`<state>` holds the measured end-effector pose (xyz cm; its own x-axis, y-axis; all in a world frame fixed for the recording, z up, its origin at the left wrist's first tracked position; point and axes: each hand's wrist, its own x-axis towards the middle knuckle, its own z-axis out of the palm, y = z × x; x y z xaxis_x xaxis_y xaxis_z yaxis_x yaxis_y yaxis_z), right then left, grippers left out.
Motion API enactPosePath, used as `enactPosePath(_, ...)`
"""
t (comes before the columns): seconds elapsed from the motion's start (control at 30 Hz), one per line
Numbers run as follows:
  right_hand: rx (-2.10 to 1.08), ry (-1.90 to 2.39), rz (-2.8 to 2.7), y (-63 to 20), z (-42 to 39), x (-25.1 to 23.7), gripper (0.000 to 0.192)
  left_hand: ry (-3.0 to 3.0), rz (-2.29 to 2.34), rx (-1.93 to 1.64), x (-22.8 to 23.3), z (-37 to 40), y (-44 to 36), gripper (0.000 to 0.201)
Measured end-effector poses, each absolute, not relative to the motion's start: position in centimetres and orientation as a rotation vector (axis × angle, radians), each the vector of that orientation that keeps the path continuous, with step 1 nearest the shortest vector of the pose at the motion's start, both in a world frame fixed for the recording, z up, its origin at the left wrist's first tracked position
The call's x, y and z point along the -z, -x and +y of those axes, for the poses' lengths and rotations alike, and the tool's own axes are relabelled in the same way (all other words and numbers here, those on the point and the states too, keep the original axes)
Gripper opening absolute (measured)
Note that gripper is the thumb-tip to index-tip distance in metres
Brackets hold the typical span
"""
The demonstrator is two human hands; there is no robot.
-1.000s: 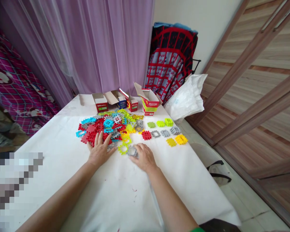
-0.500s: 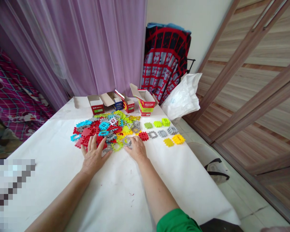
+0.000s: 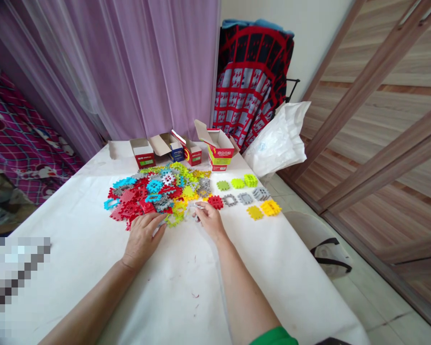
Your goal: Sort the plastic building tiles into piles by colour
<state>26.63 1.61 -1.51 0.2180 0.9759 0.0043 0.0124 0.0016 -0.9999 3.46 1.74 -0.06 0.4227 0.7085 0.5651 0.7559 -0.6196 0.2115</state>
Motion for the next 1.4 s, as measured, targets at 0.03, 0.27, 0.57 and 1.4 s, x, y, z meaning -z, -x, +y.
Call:
enactPosePath(0.03, -1.081, 1.295, -1.058, -26.4, 1.5, 1.3, 0.045, 2.597, -1.342, 0.972, 0.0, 1.6, -3.7, 0.028)
enactPosePath(0.27, -1.200, 1.179, -1.195, -24.3, 0.9, 1.4, 0.037, 2.708, -1.362, 0.966, 0.0, 1.3, -4.0, 0.029)
enactPosePath(0.57, -1.190, 1.195, -1.264, -23.8, 0.7, 1.4, 0.022, 2.837, -1.354, 0.917, -0.1, 1.4, -4.0, 0.025)
enactPosePath(1.4, -0.775, 1.403, -1.701, -23.5, -0.5, 0.4, 0.022, 2.887, -1.415, 0.900, 0.0, 1.7, -4.0, 0.016)
